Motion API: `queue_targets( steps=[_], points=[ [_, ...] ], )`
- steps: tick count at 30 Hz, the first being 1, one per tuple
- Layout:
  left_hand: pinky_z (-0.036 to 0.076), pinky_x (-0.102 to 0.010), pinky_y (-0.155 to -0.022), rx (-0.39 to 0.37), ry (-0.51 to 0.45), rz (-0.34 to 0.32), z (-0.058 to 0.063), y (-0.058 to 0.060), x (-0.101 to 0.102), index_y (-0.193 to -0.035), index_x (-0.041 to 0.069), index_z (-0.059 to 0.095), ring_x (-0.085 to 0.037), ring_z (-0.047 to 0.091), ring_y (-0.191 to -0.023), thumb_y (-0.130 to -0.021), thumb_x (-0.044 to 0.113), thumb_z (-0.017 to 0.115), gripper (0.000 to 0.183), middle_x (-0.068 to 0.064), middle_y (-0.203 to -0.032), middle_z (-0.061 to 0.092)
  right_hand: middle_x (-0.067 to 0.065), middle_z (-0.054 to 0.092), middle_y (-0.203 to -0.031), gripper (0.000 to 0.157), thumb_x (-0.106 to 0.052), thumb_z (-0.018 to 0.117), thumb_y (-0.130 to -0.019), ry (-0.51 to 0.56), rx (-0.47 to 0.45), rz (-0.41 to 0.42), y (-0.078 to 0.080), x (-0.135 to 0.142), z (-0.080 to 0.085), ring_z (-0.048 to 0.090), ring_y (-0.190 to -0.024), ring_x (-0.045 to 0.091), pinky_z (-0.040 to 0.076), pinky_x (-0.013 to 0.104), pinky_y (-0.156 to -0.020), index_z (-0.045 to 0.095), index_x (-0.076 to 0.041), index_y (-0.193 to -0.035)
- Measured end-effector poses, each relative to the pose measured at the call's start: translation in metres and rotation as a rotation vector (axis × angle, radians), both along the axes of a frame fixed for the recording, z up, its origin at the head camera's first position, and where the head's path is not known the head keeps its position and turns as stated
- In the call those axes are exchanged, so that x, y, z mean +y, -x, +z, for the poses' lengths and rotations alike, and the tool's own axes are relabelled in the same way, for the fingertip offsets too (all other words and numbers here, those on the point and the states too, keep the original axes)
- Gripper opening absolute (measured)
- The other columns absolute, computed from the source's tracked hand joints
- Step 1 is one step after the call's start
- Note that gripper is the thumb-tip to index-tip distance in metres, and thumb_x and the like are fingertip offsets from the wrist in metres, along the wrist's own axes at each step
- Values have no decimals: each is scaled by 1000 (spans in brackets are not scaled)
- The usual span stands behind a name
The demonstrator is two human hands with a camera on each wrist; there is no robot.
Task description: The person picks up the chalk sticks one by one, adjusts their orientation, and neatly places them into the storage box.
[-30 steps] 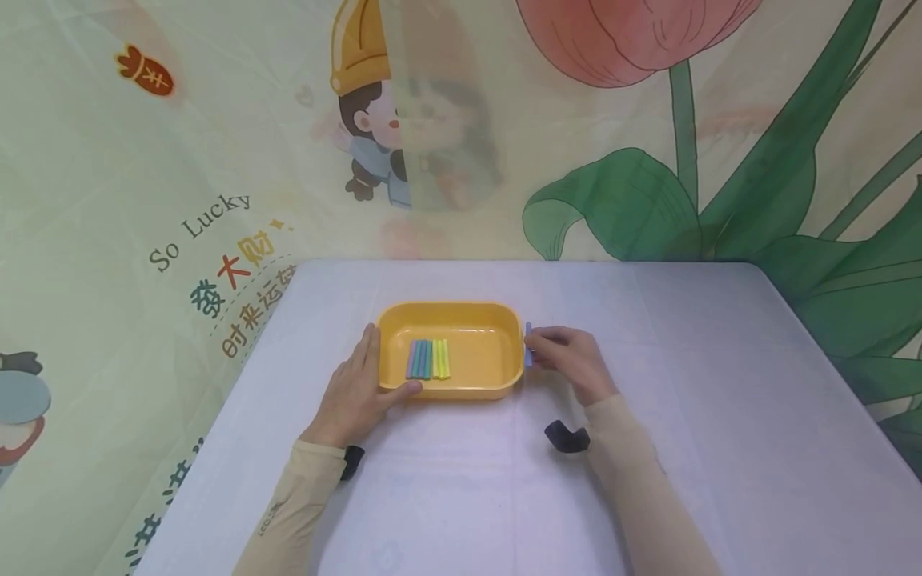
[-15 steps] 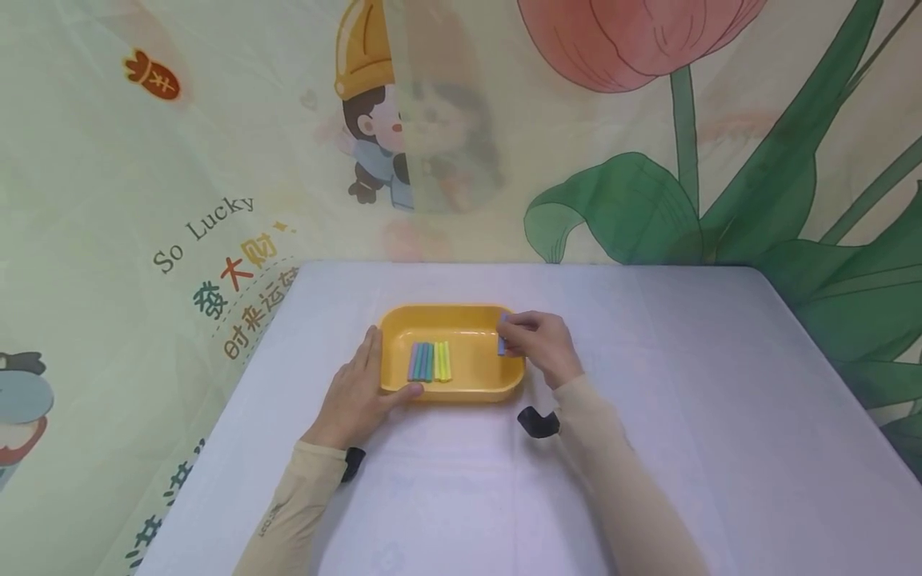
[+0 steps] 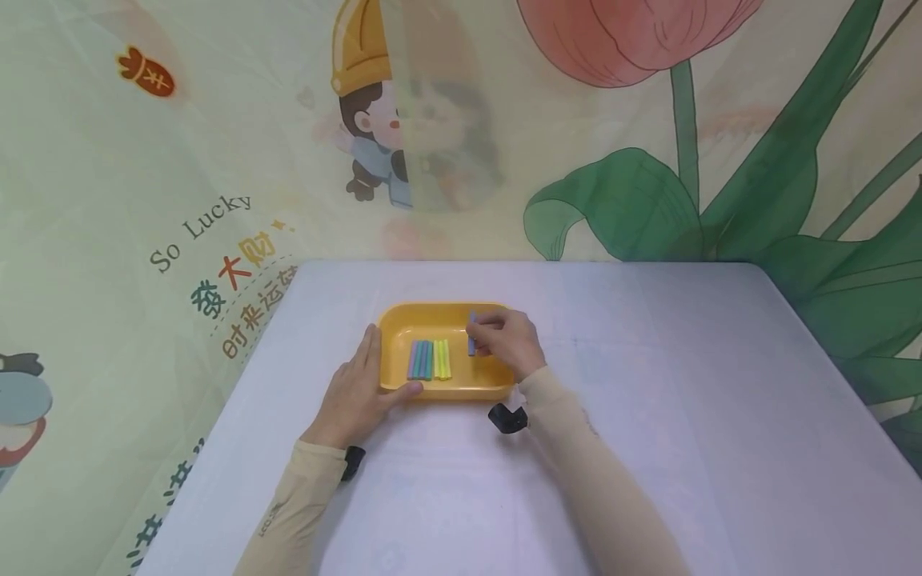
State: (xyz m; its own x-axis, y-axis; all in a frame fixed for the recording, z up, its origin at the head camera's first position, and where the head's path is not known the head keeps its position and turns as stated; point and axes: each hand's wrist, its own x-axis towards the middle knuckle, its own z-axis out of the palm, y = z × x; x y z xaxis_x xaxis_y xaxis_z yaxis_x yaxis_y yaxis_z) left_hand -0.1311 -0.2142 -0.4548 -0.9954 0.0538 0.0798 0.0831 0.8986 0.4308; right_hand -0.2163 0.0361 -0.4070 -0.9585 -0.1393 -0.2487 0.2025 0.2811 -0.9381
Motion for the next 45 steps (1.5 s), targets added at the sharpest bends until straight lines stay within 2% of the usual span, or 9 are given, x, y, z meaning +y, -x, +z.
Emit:
queue_targets(
  steps=[5,10,17,20,27,39,45],
  points=[
    [24,-60,-116,3,-3,3,-1,0,0,-162,3,0,-30,17,-153,-81,86,53,127,-14,-170,2,15,72,-108,37,-23,75,-94,-13,-3,4,3,-13,-8,70,-85,22,60,32,-79,67,1,-121],
    [24,-61,-116,-8,-18,5,-1,0,1,-162,3,-1,-29,17,-154,-83,82,56,125,-14,-170,2,14,72,-100,29,-18,75,-93,-54,-5,3,7,-21,-18,68,-81,20,60,31,-76,69,1,-115],
    [25,-60,-116,-4,-1,1,0,-1,0,-162,4,-2,-28,16,-154,-82,86,51,125,-13,-170,1,9,69,-95,25,-25,77,-93,-274,-23,20,10,-31,-27,63,-83,22,55,27,-73,73,-5,-107],
    [26,-61,-115,7,0,-5,-1,0,1,-162,3,-1,-28,16,-154,-82,87,49,126,-14,-170,2,9,68,-96,24,-25,78,-92,-320,-47,35,10,-34,-28,62,-85,23,54,27,-73,73,-6,-105],
    [26,-61,-115,5,-4,-8,0,0,0,-162,2,-1,-28,17,-154,-82,87,49,126,-15,-169,2,8,70,-91,22,-23,78,-92,-350,-51,77,9,-40,-32,65,-79,20,55,26,-71,74,-4,-103],
    [27,-61,-114,7,-13,-6,2,-1,0,-161,1,1,-28,16,-154,-84,80,57,124,-16,-169,3,8,71,-90,22,-23,78,-91,-356,-45,84,10,-43,-35,66,-79,19,55,27,-72,74,-4,-102],
    [28,-60,-114,13,0,-6,2,-2,0,-161,0,0,-28,17,-153,-82,85,52,126,-17,-169,4,8,70,-92,23,-23,76,-92,-344,-61,72,8,-42,-33,65,-82,21,55,28,-76,74,-4,-105]
  ],
)
